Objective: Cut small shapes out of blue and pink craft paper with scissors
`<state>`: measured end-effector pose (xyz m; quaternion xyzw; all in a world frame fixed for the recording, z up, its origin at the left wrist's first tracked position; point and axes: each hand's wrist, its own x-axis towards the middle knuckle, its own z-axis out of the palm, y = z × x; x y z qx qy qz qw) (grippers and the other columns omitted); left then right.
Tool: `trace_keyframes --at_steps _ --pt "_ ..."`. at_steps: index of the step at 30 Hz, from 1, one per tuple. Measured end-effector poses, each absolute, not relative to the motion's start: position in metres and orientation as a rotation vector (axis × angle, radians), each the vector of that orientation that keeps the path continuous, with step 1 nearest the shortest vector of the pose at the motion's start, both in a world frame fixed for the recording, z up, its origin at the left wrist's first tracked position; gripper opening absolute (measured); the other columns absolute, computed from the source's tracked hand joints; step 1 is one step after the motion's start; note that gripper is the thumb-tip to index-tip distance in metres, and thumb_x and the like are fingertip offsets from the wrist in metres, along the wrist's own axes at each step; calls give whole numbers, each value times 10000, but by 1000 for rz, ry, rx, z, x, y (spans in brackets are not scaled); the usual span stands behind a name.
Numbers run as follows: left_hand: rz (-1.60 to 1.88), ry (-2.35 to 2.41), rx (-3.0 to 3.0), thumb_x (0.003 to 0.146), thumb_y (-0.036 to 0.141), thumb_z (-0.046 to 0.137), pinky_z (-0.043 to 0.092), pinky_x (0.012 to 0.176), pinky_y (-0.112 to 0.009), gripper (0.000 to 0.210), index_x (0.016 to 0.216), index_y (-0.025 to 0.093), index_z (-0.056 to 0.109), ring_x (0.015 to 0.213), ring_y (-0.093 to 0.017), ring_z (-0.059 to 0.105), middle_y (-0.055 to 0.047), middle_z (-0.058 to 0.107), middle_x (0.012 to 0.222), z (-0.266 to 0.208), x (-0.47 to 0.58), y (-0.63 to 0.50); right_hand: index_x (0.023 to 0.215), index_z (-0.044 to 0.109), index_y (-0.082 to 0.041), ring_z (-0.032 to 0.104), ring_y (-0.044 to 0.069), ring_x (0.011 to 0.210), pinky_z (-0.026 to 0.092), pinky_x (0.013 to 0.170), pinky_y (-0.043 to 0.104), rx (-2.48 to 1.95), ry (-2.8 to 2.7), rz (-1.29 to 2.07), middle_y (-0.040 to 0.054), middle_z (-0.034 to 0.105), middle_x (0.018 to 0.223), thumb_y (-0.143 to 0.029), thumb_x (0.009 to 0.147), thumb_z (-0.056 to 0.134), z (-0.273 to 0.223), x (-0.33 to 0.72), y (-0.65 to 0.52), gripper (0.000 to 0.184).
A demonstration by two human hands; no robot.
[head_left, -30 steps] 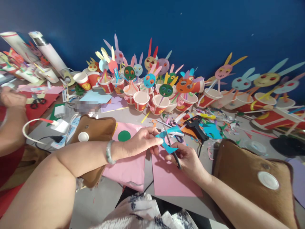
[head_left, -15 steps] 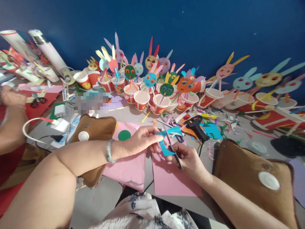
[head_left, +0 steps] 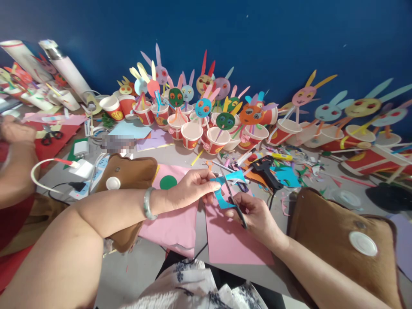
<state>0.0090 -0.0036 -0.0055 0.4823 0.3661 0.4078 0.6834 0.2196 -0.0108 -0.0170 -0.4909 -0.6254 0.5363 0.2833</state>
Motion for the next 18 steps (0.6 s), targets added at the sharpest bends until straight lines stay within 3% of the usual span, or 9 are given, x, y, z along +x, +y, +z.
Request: trace_keyframes --at_steps 18 --pt "1008 820 1235 875 348 647 442 589 -225 229 805 147 564 606 -81 518 16 542 685 -13 5 -1 584 513 -183 364 86 505 324 463 226 -1303 -1694 1397 -46 458 527 -573 608 841 -19 224 -10 510"
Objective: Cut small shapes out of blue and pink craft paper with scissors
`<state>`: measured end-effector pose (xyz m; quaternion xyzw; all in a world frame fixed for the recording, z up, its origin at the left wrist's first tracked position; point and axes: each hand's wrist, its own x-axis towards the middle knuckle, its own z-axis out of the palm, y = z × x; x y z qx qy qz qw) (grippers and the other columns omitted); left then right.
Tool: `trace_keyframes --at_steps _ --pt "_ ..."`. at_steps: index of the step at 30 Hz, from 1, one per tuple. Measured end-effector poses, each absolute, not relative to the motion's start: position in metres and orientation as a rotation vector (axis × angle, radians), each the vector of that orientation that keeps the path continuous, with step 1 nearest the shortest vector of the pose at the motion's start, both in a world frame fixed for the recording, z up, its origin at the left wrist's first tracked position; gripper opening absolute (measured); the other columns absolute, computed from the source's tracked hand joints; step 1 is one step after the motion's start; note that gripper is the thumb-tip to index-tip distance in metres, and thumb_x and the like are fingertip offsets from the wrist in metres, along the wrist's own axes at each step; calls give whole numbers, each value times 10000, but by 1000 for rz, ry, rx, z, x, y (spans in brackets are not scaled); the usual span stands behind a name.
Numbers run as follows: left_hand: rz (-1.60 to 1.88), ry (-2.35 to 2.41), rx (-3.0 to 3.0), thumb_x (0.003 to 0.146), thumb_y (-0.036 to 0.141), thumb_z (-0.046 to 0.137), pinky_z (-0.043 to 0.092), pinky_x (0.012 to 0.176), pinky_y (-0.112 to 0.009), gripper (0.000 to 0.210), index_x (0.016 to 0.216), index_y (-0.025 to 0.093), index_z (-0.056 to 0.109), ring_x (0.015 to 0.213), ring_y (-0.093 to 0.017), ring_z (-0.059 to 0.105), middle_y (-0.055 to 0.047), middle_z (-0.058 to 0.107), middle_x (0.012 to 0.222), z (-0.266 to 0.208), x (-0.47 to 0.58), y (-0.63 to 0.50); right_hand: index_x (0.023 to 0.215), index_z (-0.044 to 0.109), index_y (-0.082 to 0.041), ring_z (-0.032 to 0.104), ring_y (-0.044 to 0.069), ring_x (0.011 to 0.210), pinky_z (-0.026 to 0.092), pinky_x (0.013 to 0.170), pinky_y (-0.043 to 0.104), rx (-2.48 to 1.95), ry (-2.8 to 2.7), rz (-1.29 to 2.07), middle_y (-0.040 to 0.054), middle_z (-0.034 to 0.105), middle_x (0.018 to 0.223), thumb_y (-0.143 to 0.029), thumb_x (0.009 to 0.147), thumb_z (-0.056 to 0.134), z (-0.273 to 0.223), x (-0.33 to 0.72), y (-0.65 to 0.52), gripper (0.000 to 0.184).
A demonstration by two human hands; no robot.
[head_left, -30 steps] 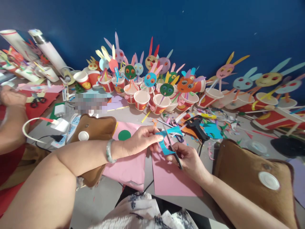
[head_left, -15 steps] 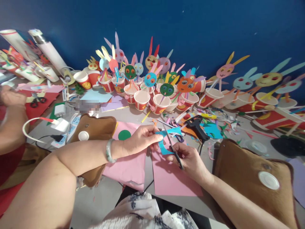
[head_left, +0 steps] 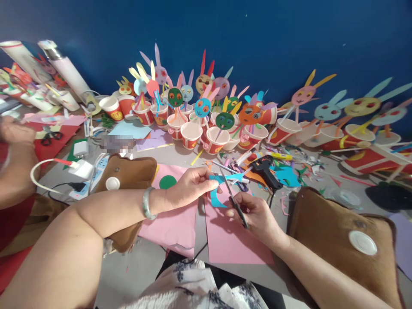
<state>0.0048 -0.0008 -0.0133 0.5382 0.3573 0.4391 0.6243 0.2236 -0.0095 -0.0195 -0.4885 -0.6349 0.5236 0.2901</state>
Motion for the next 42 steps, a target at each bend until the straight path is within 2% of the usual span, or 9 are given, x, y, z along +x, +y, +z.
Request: trace_keyframes --at_steps 8,20,42 --pt "1030 836 1233 870 310 647 450 648 -234 187 833 147 566 698 -98 544 -10 583 776 -17 3 0 581 502 -184 372 91 518 307 478 231 -1303 -1692 1409 -41 480 528 -543 602 858 -24 226 -9 506" --pt "1023 786 1134 900 310 607 489 620 -239 205 826 157 493 676 -112 623 -38 661 751 -5 6 -1 586 495 -184 363 91 528 303 491 232 -1334 -1694 1408 -46 472 532 -549 601 855 -25 228 -8 513" --pt "1049 825 1209 908 350 587 469 598 -237 226 809 176 484 585 -91 558 28 568 606 0 5 0 592 476 -187 380 94 529 303 494 232 -1345 -1704 1409 -46 477 532 -556 617 848 -30 230 -8 525"
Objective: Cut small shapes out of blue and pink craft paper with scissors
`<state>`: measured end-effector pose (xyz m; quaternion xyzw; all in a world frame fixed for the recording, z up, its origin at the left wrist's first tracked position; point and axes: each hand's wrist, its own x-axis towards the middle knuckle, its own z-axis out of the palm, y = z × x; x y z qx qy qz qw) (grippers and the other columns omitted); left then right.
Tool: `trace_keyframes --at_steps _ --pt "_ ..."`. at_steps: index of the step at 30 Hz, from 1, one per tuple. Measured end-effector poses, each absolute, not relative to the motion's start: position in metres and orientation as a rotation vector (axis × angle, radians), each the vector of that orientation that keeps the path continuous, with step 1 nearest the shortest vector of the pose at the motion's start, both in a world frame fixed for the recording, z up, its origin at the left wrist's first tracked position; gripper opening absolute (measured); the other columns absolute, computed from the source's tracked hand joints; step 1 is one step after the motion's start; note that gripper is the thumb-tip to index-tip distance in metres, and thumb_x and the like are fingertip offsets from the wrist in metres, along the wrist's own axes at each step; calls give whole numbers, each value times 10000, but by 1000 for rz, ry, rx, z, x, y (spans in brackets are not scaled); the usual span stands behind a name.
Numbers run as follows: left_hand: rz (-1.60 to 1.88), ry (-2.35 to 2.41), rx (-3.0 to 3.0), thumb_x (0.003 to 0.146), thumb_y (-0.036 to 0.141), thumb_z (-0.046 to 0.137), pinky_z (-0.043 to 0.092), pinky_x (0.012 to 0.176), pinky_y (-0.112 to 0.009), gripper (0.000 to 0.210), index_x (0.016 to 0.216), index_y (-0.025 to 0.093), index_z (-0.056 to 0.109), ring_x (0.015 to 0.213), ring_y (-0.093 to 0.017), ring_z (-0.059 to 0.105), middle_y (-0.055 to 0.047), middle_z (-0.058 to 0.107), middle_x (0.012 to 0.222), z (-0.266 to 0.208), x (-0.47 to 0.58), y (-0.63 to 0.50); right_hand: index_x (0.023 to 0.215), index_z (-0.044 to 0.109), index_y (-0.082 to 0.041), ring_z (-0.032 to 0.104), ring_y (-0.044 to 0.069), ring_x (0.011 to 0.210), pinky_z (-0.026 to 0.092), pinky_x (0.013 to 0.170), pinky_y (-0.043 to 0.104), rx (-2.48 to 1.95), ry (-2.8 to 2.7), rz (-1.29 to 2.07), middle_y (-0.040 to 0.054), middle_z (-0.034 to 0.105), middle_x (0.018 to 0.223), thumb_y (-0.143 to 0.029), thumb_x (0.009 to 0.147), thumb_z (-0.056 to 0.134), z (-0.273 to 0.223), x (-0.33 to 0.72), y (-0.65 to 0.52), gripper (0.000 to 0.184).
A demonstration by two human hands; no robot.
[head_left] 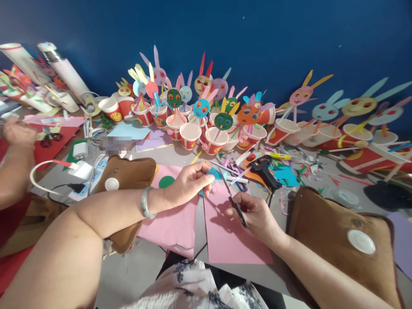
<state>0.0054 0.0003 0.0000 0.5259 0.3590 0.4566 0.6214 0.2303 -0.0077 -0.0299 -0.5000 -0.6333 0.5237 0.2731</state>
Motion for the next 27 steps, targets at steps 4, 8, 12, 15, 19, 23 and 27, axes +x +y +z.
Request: trace_keyframes --at_steps 4,8,12,15,19,23,27 --pt "1042 811 1193 909 353 593 477 607 -229 224 828 170 493 616 -89 577 14 594 660 -4 5 1 601 484 -187 387 94 519 313 486 230 -1340 -1692 1430 -41 496 530 -568 614 847 -30 229 -9 526" --pt "1021 799 1154 906 366 602 459 537 -209 229 859 173 490 634 -101 590 -5 617 705 -10 4 0 584 483 -190 384 96 514 316 481 233 -1353 -1701 1390 -39 488 517 -597 608 839 -27 228 -9 541" --pt "1017 795 1153 908 362 597 459 529 -210 223 860 174 488 629 -103 590 -6 621 708 -9 4 0 578 479 -192 390 96 509 316 480 234 -1360 -1686 1397 -38 489 517 -591 603 844 -25 228 -9 541" --pt "1041 801 1187 908 340 592 482 597 -228 214 827 170 488 614 -93 586 11 604 659 -4 4 1 569 462 -194 375 90 506 307 479 232 -1356 -1665 1439 -45 474 511 -572 597 853 -26 228 -9 544" --pt "1026 842 1222 904 343 586 466 571 -223 207 833 175 489 564 -88 560 33 577 599 -2 4 2 557 436 -197 327 77 496 283 466 226 -1355 -1652 1452 -64 420 500 -570 587 854 -26 228 -9 561" --pt "1013 856 1213 900 340 584 436 503 -206 185 866 177 503 526 -81 527 48 539 592 -5 3 2 573 464 -190 341 87 516 294 473 230 -1343 -1744 1413 -51 446 518 -598 606 832 -23 226 -8 550" --pt "1028 849 1230 889 293 586 426 523 -205 145 841 172 523 519 -61 485 54 507 607 -4 2 3 592 472 -192 306 90 542 275 478 232 -1322 -1843 1374 -59 396 534 -633 621 807 -19 226 -8 555"
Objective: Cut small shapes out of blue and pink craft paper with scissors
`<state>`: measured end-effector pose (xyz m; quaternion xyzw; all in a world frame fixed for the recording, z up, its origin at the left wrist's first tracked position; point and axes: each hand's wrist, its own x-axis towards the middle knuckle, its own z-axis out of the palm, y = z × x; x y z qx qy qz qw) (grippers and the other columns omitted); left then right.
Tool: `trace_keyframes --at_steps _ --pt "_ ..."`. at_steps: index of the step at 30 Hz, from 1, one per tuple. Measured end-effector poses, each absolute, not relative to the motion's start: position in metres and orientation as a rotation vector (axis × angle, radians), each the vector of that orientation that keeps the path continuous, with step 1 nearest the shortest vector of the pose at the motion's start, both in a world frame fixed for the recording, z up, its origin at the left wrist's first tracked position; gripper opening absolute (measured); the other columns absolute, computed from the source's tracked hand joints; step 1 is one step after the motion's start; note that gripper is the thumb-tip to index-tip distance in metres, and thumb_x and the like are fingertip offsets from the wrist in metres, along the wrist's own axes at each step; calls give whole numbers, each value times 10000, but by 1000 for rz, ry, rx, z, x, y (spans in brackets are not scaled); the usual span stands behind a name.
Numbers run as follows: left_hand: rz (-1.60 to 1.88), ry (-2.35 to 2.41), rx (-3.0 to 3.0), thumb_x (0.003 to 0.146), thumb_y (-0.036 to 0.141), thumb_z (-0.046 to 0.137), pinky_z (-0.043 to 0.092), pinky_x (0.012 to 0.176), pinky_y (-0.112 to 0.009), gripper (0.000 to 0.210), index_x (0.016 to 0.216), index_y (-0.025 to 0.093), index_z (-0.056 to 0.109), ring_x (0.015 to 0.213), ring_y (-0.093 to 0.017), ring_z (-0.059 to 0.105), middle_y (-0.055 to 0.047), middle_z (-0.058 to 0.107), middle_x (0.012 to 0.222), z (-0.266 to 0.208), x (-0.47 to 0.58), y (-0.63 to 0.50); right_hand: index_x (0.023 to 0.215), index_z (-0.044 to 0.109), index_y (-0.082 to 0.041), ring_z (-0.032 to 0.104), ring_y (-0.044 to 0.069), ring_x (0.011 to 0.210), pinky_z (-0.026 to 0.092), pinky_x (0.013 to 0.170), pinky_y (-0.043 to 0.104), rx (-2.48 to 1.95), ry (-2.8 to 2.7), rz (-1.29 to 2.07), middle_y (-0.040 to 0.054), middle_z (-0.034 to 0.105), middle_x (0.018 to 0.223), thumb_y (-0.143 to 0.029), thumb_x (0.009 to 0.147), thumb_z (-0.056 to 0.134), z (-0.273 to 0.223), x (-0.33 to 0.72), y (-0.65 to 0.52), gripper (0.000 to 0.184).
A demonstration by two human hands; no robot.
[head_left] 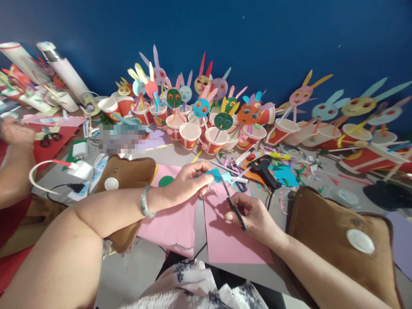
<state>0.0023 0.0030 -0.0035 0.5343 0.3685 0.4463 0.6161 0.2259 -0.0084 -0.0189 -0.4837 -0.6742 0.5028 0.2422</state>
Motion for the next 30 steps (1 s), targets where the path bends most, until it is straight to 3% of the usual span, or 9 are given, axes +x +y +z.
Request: trace_keyframes --at_steps 30 --pt "978 930 1244 862 269 596 394 507 -205 137 788 168 540 487 -60 444 60 495 559 2 4 2 586 471 -195 334 97 540 288 478 233 -1347 -1828 1385 -53 419 542 -595 614 816 -27 228 -8 530"
